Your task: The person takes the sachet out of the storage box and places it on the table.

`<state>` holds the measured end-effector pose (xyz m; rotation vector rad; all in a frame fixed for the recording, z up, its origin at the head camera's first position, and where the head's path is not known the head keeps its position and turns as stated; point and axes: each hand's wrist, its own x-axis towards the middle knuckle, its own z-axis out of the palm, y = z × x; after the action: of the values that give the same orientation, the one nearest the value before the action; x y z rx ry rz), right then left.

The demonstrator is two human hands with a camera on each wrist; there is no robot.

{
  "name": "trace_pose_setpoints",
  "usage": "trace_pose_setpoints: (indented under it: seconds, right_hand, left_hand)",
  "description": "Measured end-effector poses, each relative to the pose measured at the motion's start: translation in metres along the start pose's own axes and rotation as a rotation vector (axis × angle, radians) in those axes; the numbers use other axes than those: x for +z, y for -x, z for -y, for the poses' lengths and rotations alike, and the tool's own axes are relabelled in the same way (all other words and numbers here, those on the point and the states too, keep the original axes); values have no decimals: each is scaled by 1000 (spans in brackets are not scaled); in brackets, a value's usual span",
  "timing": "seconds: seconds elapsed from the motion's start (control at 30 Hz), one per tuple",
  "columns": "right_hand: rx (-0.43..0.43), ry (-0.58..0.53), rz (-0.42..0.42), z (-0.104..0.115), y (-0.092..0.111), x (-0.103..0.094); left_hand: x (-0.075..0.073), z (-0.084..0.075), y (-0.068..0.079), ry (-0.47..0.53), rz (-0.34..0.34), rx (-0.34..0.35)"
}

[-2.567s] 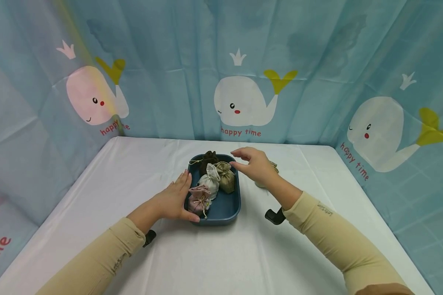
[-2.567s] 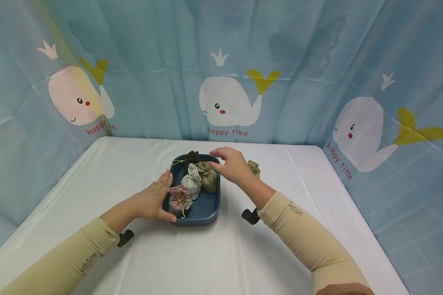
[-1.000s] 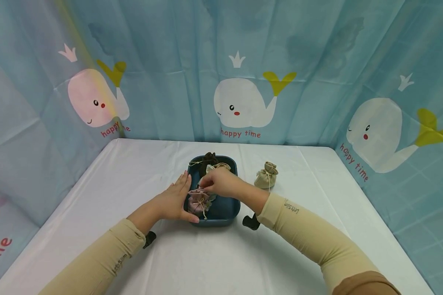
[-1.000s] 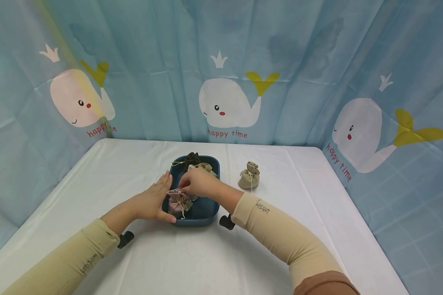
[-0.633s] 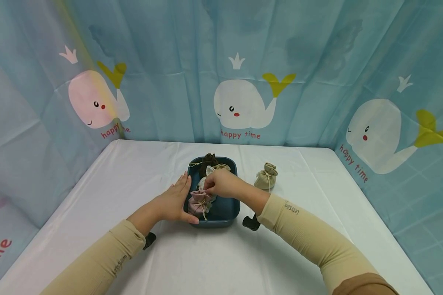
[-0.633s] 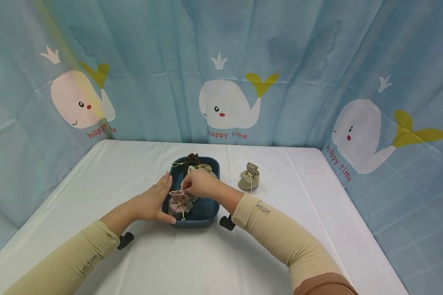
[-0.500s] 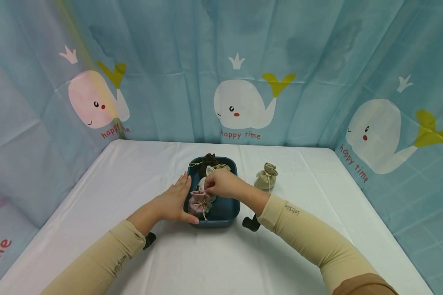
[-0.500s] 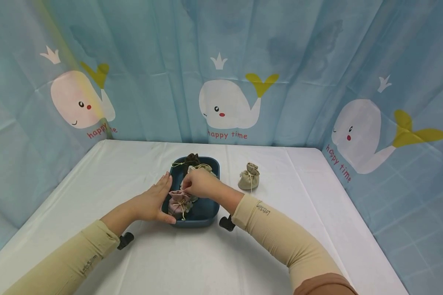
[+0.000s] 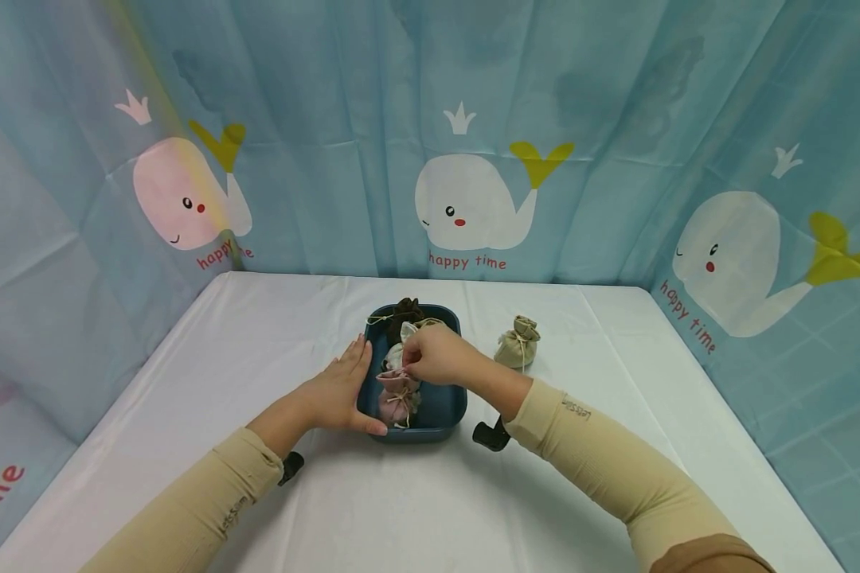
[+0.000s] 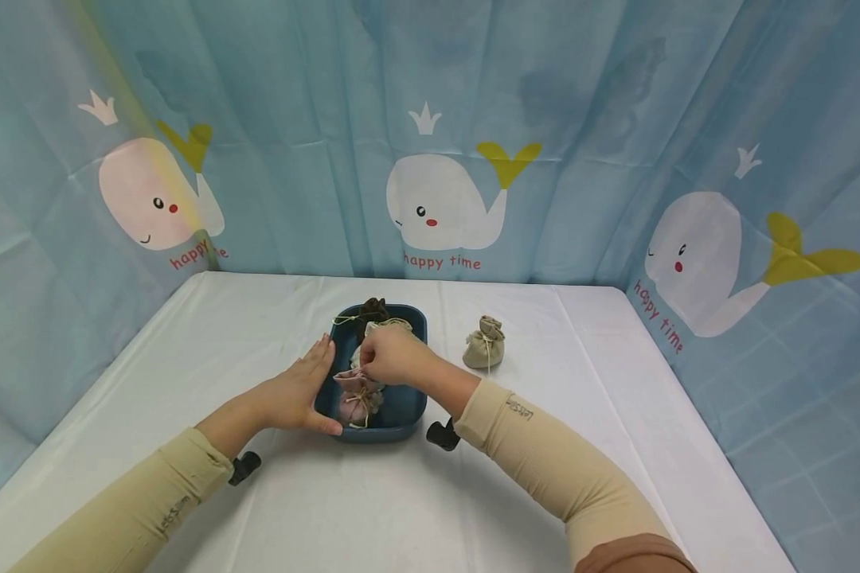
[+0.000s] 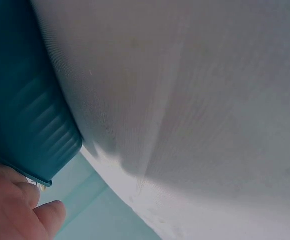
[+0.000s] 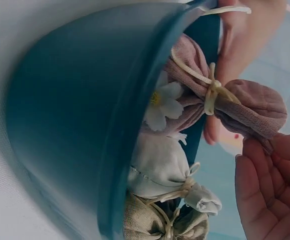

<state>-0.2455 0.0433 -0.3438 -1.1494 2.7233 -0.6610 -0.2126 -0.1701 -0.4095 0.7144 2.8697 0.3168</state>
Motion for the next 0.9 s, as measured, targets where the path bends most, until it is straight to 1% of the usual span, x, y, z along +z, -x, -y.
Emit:
trace_pose_setpoints:
  seconds: [0.2, 0.37, 0.67, 0.9]
  right_hand:
    - [32, -18, -4, -1, 4, -6]
    - [72, -62, -33, -2, 9, -13]
    - [167, -125, -64, -5, 15, -31]
    - [216, -169, -106, -5, 23, -49]
  left_hand:
    - [-1, -1, 0, 5, -2, 1]
    - [-2, -2, 0, -3, 2, -2]
    - [0, 0, 0, -4, -10, 5]
    - [1, 0, -1, -12, -5, -6]
